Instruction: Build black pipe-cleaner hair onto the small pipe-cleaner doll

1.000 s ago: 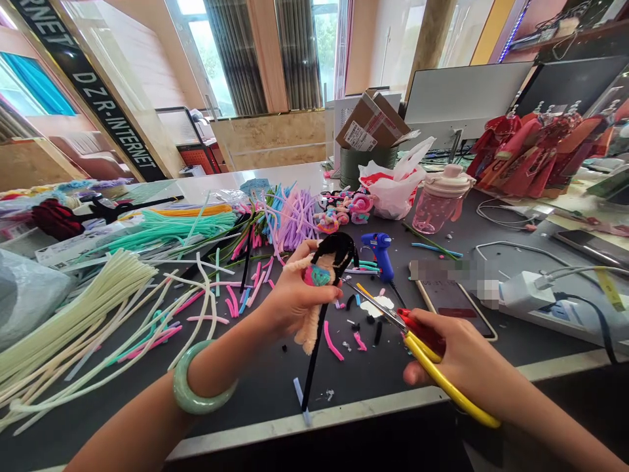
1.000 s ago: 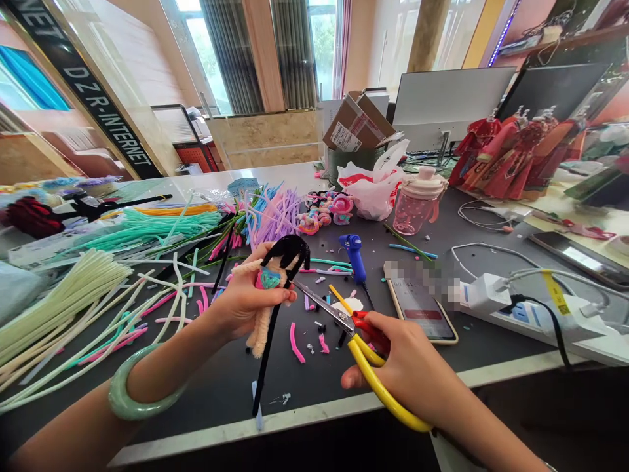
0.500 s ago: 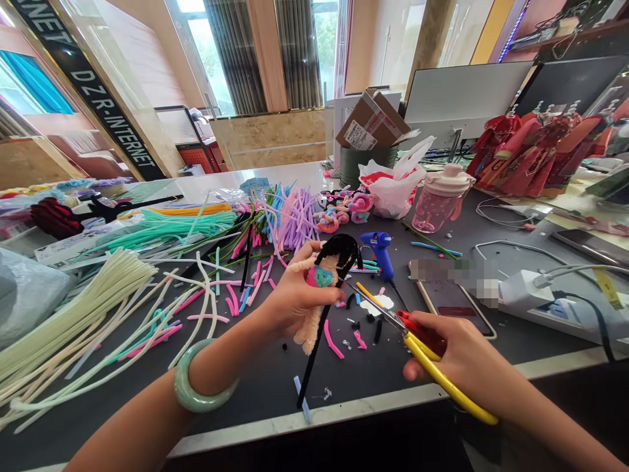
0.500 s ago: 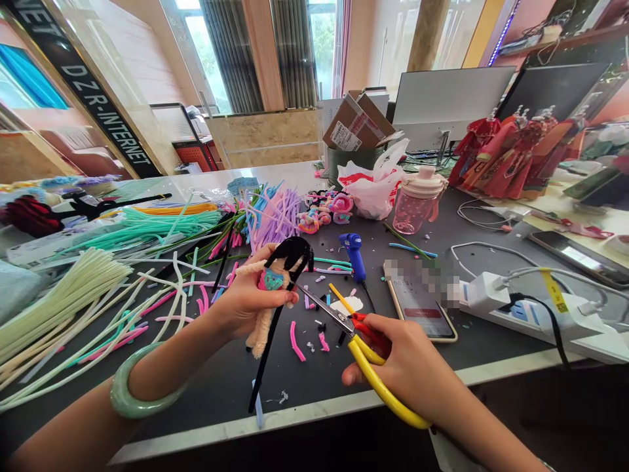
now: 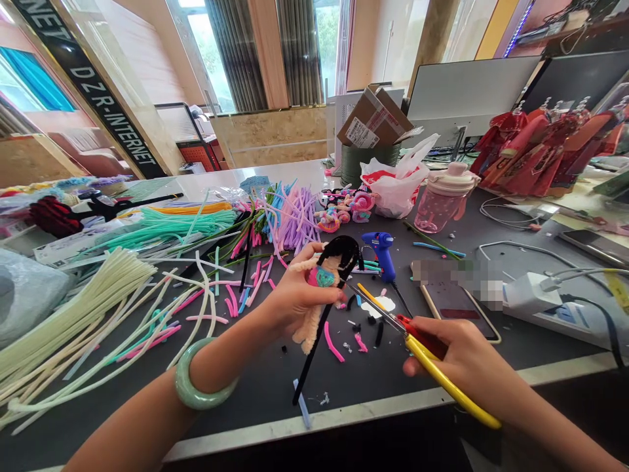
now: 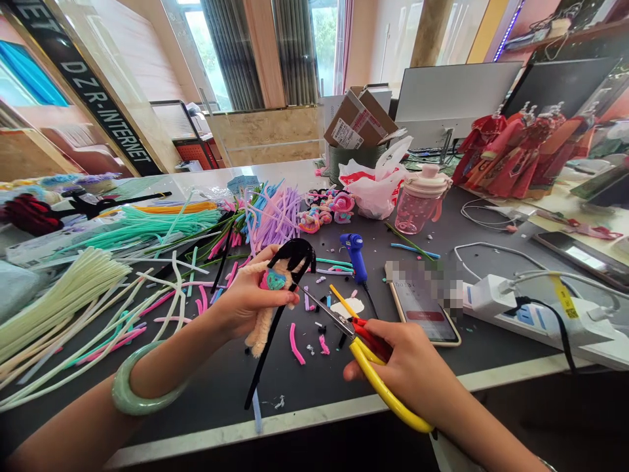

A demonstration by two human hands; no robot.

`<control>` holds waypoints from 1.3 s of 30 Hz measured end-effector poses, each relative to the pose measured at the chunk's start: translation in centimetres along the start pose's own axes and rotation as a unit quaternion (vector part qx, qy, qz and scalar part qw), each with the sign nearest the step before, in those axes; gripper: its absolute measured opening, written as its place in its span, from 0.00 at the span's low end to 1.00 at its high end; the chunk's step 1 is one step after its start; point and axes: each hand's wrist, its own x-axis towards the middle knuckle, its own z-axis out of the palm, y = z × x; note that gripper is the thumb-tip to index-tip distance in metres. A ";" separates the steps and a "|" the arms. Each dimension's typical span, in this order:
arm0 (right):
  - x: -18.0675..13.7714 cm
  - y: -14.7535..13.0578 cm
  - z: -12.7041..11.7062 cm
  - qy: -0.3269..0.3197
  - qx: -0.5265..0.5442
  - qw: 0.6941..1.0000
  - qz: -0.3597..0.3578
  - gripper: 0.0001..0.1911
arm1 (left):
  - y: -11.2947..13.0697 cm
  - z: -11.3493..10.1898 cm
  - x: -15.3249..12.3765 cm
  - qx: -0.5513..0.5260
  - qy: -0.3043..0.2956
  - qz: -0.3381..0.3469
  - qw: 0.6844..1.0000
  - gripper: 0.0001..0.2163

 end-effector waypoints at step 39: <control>2.1 -1.5 2.6 0.046 -0.377 0.924 0.043 0.10 | 0.8 -3.2 2.8 -0.028 0.101 0.108 0.989 0.24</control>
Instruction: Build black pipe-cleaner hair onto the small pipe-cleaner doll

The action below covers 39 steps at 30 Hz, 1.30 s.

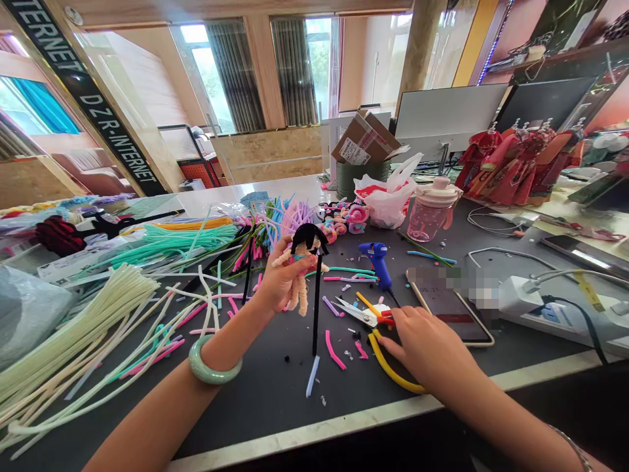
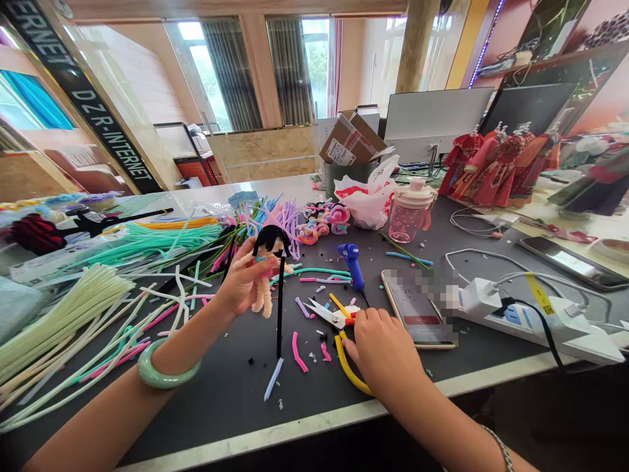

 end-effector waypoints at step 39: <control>8.9 -3.8 -8.8 0.096 0.645 0.710 -0.265 0.16 | 3.5 -0.5 -0.4 0.071 -0.126 0.031 0.989 0.14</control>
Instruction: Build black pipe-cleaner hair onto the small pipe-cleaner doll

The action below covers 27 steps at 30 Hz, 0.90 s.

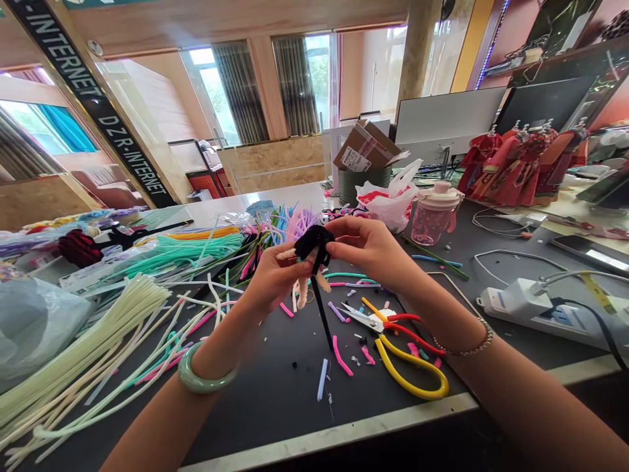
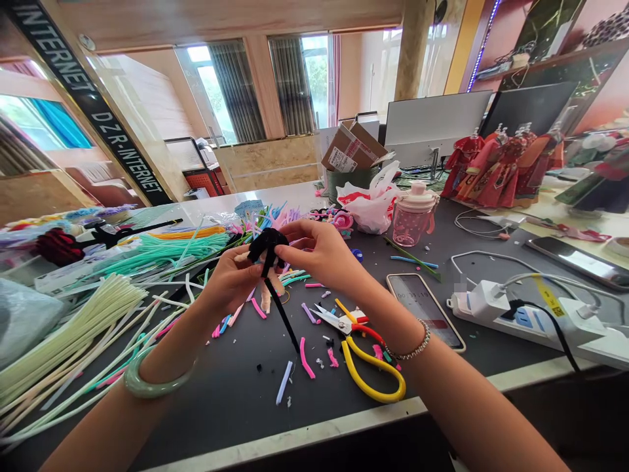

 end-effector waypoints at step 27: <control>-1.1 1.1 2.4 0.107 0.044 0.993 -0.033 0.09 | 0.8 0.9 -0.7 0.004 0.057 -0.003 0.998 0.30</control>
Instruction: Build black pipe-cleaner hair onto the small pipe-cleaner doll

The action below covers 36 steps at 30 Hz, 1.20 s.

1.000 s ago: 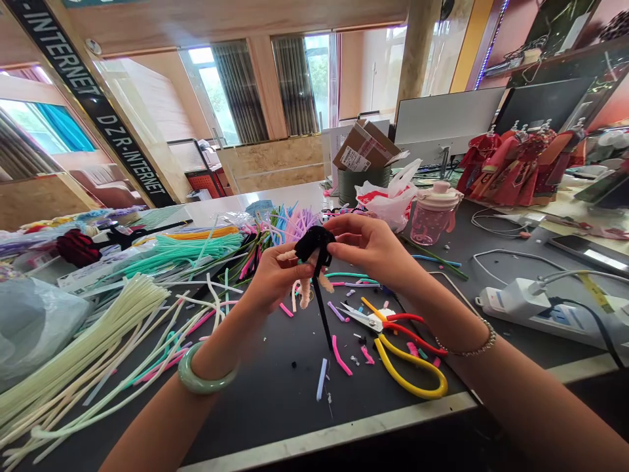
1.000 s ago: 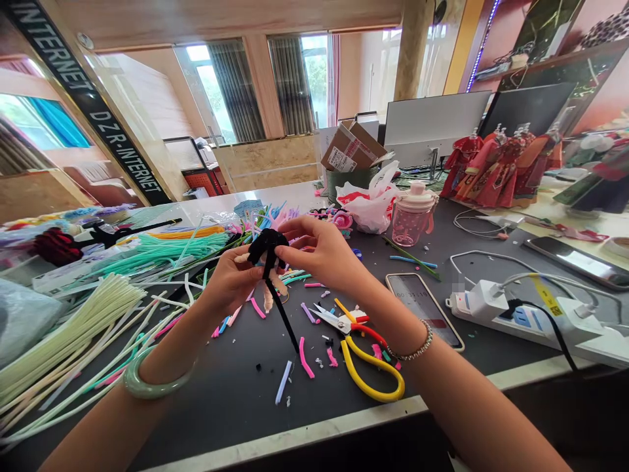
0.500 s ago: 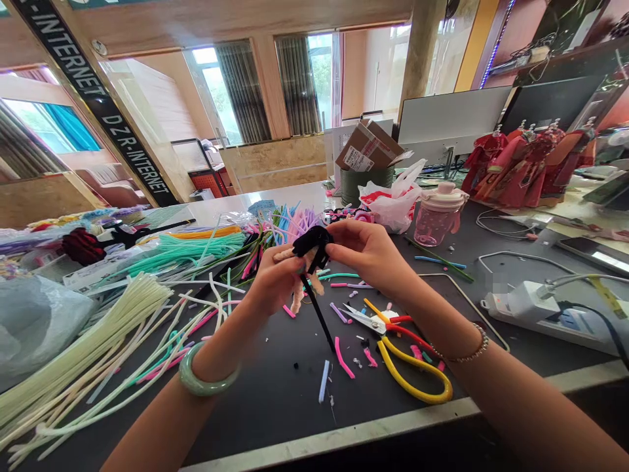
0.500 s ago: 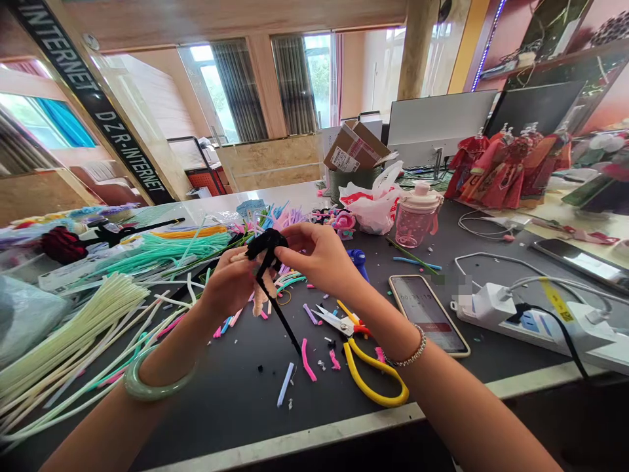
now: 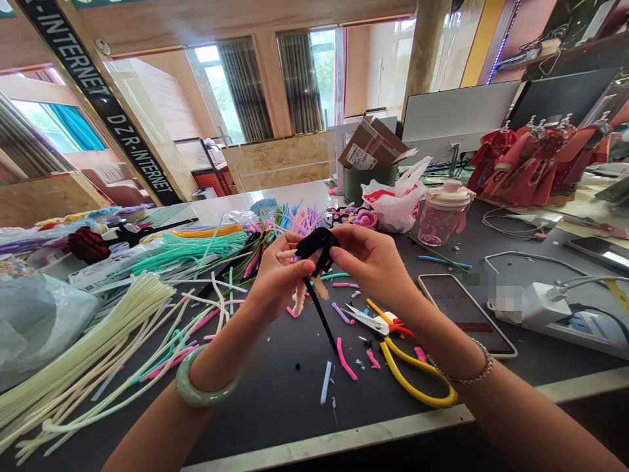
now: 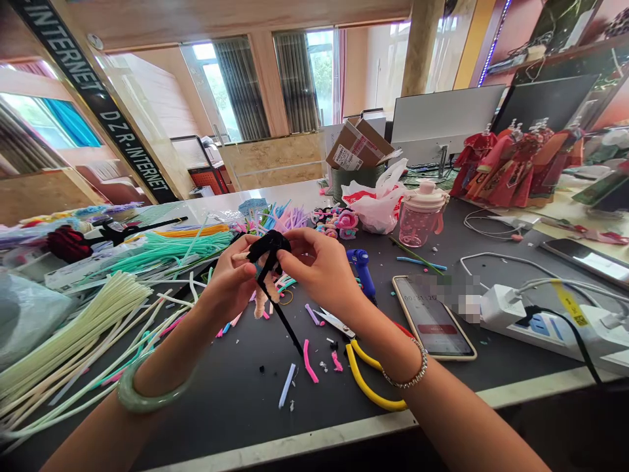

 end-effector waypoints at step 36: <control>-1.2 0.9 -0.3 0.129 -0.106 0.986 0.028 0.11 | -0.5 2.8 0.7 0.054 0.046 -0.013 0.997 0.21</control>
